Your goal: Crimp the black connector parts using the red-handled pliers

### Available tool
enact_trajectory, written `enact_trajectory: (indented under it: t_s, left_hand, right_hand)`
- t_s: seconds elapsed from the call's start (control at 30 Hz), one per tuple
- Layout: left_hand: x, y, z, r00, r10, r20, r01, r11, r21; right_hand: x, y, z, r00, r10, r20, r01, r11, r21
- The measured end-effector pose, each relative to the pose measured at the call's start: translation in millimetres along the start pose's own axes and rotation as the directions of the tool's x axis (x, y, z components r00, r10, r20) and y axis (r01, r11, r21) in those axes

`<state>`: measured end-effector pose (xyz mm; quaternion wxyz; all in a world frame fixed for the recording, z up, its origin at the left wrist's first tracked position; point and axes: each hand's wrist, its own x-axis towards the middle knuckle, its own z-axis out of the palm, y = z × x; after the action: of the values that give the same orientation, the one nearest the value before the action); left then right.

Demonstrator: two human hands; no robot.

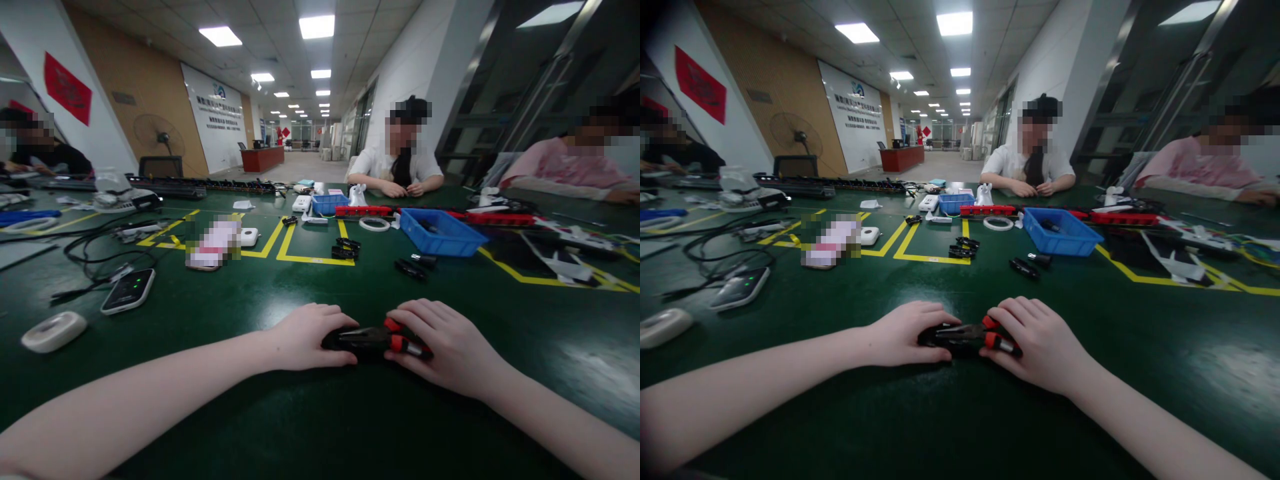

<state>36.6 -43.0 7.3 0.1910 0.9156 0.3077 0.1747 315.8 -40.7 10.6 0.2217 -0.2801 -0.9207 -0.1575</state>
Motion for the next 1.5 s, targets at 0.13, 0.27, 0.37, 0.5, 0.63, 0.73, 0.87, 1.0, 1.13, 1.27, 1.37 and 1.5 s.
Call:
enact_trajectory:
  t_s: [0.13,0.27,0.37,0.5,0.63,0.73,0.87,1.0,1.13,1.27,1.37,1.5]
  left_hand:
    - [0,0,0,1.000,0.001,0.009,-0.001,1.000,-0.008]
    - [0,-1,2,1.000,0.019,0.001,-0.019,1.000,0.009]
    - [1,-2,3,1.000,0.021,0.000,-0.021,0.999,0.048]
    - [1,-2,3,0.999,0.020,0.025,-0.022,0.997,0.076]
    - [1,-1,2,0.999,0.025,0.021,-0.027,0.997,0.079]
    - [1,-1,3,1.000,0.030,0.009,-0.030,0.997,0.064]
    - [0,-3,4,1.000,0.031,0.002,-0.031,0.998,0.054]
    - [0,-3,4,1.000,0.012,-0.004,-0.012,0.998,0.066]
    - [0,-1,3,1.000,0.005,-0.004,-0.004,0.997,0.083]
    - [0,0,1,1.000,0.027,0.001,-0.027,0.994,0.107]
    - [1,-1,1,0.999,0.038,0.011,-0.038,0.994,0.107]
    - [1,-3,1,0.998,0.057,0.006,-0.058,0.992,0.111]
  right_hand:
    - [0,-2,1,1.000,0.001,0.011,-0.001,1.000,0.006]
    - [0,-2,2,0.999,0.018,0.037,-0.019,0.999,0.027]
    - [-1,-1,2,0.998,0.031,0.053,-0.034,0.998,0.044]
    - [-1,0,3,0.998,0.033,0.049,-0.037,0.997,0.068]
    - [-1,1,3,0.998,0.030,0.051,-0.033,0.997,0.073]
    - [-1,1,3,0.998,0.029,0.060,-0.033,0.997,0.075]
    - [-1,0,3,0.996,0.044,0.082,-0.052,0.994,0.099]
    - [-1,-1,3,0.994,0.070,0.089,-0.081,0.989,0.121]
    - [0,-1,2,0.991,0.090,0.097,-0.102,0.987,0.125]
    - [-1,1,3,0.992,0.090,0.084,-0.101,0.987,0.129]
    - [-2,4,4,0.995,0.076,0.068,-0.084,0.987,0.138]
    - [-5,8,8,0.997,0.067,0.029,-0.070,0.990,0.124]
